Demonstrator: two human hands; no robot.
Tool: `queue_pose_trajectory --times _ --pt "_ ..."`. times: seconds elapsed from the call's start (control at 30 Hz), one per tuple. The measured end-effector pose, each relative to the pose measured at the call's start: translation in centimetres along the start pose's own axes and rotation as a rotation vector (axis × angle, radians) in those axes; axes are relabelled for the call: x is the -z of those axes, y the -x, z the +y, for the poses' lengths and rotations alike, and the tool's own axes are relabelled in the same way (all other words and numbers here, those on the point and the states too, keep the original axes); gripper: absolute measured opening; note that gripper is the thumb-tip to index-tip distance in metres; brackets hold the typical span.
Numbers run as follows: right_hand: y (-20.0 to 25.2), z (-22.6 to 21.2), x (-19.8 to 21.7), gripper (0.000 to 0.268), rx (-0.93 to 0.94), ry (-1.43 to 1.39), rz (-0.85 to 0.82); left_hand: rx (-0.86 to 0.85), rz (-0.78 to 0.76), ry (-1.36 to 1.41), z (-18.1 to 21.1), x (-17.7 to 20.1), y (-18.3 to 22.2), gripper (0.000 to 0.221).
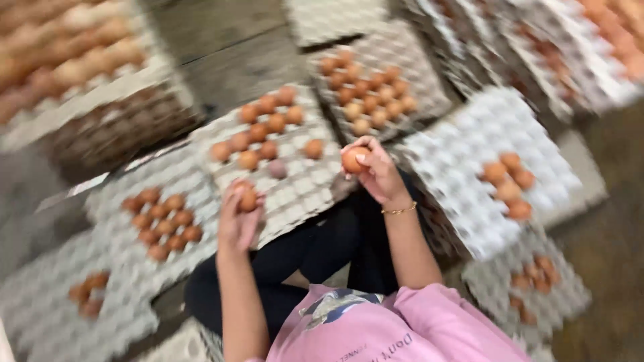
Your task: Sorting and organizing eggs into cardboard trays
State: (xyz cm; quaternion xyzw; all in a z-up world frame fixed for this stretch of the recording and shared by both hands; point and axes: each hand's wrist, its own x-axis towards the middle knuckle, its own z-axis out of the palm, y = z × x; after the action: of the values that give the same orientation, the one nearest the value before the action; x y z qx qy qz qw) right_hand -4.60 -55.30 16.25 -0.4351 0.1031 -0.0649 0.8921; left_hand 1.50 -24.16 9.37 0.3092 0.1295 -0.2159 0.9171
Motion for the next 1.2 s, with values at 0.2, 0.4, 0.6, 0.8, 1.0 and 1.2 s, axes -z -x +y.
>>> queue_pose_trajectory --times 0.2,0.4,0.6,0.8,1.0,1.2 --pt "10.4 -10.3 10.2 0.045 0.356 0.532 0.506 0.071 -0.02 -0.062 -1.2 0.2 0.7 0.028" --pt "17.6 -15.1 12.9 0.048 0.311 0.758 0.859 0.141 -0.019 -0.022 -1.3 -3.6 2.6 0.031" --pt "17.9 -15.4 10.8 0.056 0.234 0.942 0.847 0.143 -0.04 -0.025 -1.7 -5.5 3.9 0.027" --pt "15.8 -12.4 12.5 0.045 0.337 1.048 0.8 0.134 0.006 -0.009 -1.2 -5.8 4.7 0.026" --pt "14.4 -8.8 15.3 0.041 0.452 1.573 0.897 0.113 0.025 -0.031 -0.9 -4.0 4.8 0.029" --pt "14.0 -9.0 14.4 0.042 0.513 1.589 0.896 0.104 0.116 -0.07 -1.0 -3.8 4.7 0.038"
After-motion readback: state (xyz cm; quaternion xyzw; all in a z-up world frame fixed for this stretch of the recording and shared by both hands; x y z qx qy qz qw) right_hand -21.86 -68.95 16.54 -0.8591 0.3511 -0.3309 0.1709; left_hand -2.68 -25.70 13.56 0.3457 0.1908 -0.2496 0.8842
